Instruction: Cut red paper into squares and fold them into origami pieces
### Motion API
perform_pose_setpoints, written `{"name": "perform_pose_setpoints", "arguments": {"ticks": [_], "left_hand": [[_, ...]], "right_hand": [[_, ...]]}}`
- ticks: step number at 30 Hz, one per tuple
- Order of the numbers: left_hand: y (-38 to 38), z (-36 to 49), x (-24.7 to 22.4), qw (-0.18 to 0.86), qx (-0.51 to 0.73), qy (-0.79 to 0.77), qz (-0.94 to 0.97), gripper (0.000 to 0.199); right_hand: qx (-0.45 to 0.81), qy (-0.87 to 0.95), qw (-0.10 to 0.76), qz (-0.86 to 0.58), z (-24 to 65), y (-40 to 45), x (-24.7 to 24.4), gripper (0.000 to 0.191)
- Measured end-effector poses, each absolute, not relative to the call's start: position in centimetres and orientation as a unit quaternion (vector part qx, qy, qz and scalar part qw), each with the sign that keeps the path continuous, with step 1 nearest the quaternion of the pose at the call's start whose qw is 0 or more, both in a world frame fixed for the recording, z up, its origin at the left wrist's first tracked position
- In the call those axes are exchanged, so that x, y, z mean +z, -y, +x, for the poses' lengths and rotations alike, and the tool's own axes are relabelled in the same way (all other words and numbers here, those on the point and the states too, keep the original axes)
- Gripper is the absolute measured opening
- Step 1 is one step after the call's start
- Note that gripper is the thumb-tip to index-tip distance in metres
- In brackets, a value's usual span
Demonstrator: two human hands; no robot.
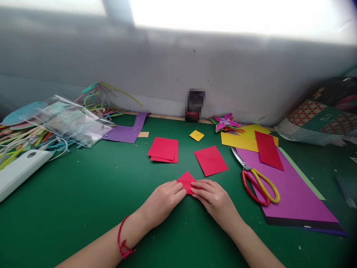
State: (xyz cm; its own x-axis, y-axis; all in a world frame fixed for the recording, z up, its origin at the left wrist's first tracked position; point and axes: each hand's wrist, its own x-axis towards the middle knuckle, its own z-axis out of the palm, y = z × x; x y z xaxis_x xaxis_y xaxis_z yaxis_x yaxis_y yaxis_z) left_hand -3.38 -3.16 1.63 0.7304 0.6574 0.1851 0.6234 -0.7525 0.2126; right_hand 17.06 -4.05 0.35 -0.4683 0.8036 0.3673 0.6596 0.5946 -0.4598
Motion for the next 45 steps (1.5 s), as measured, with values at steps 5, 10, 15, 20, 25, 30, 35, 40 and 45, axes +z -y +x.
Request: {"name": "perform_pose_setpoints", "arguments": {"ticks": [5,10,15,20,25,30,35,40,45], "left_hand": [[3.4,-3.2,1.2,0.105,0.148,-0.369,0.912,0.021],[3.2,-3.2,1.2,0.194,0.192,-0.353,0.895,0.022],[2.5,-3.8,0.8,0.116,0.245,-0.498,0.824,0.033],[3.4,-3.4,0.9,0.104,0.210,-0.395,0.888,0.028],[4.3,-3.4,1.3,0.117,0.171,-0.408,0.889,0.023],[4.0,-4.1,1.5,0.119,0.160,-0.401,0.894,0.020],[3.7,-4.3,1.5,0.139,0.184,-0.414,0.881,0.022],[3.3,-4.0,1.7,0.169,0.190,-0.451,0.856,0.020],[2.7,-3.7,1.8,0.199,0.193,-0.484,0.830,0.018]], "right_hand": [[0.138,0.845,0.289,-0.429,17.3,4.2,0.6,0.019],[0.140,0.835,0.297,-0.442,17.3,4.3,0.7,0.019],[0.144,0.826,0.304,-0.453,17.1,4.4,0.6,0.021],[0.148,0.818,0.313,-0.459,17.1,4.5,0.5,0.019],[0.146,0.822,0.304,-0.459,16.9,4.6,0.6,0.019],[0.135,0.805,0.301,-0.494,17.0,4.9,0.7,0.015],[0.130,0.804,0.284,-0.507,17.2,4.8,0.6,0.015],[0.176,0.773,0.300,-0.531,17.0,4.7,0.4,0.014],[0.232,0.735,0.305,-0.560,16.7,4.4,0.6,0.014]]}}
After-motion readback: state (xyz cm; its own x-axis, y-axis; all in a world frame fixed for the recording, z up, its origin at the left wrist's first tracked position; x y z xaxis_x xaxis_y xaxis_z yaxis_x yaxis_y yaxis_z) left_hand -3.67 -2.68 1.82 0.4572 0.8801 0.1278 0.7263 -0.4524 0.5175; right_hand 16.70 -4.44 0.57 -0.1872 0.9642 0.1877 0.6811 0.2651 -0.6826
